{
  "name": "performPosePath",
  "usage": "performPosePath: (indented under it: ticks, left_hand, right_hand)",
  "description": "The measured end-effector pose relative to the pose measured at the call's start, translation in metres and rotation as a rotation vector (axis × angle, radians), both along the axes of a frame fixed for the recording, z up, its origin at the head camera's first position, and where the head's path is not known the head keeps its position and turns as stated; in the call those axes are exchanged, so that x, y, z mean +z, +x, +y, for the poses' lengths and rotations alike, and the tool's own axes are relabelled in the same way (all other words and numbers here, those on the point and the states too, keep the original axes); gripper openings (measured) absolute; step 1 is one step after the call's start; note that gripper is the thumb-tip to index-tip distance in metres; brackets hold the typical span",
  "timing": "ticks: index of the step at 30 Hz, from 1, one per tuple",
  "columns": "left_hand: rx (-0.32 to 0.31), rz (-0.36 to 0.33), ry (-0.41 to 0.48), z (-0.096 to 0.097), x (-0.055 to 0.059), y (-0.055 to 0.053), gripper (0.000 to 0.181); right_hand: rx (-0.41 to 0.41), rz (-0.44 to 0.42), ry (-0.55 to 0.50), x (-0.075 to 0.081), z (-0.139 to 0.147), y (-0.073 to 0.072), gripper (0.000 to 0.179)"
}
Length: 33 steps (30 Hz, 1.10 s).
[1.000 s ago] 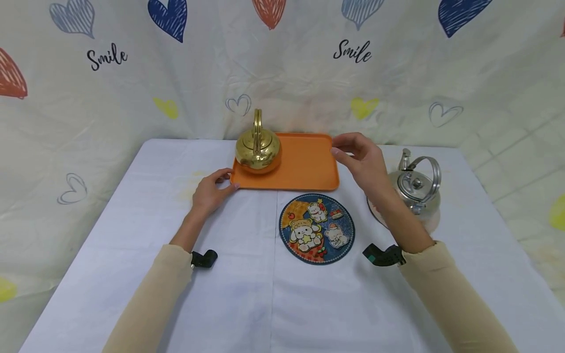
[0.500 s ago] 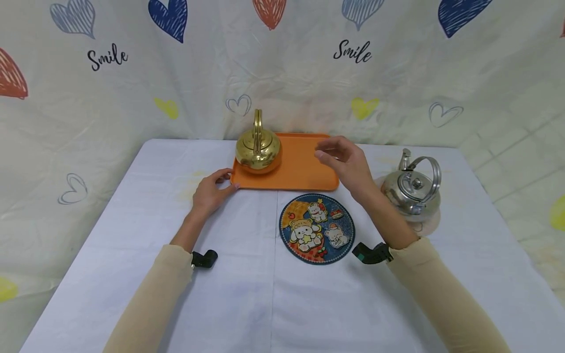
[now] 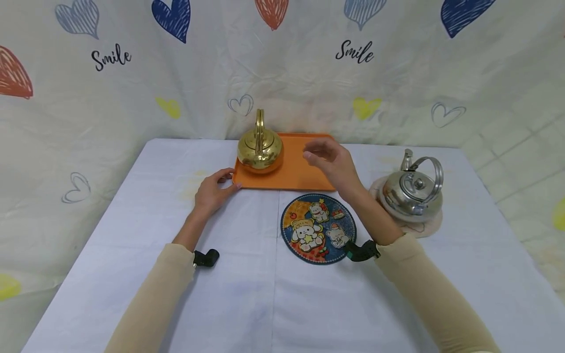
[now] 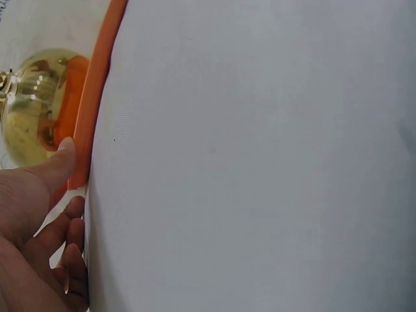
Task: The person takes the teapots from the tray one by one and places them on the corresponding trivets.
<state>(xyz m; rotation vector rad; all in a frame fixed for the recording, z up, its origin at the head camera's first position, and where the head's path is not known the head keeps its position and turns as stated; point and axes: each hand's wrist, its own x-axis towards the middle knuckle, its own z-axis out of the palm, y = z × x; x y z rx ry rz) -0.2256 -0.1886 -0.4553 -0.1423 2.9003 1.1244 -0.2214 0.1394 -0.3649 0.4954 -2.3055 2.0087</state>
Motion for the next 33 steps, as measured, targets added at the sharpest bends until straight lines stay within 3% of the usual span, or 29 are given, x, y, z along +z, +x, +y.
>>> performPosePath:
  ticks: [33]
  left_hand:
    - [-0.02,0.018,0.022,-0.003,0.0,0.003,0.052]
  right_hand:
    - [0.1,-0.038,0.01,-0.005,-0.046,-0.019,0.043]
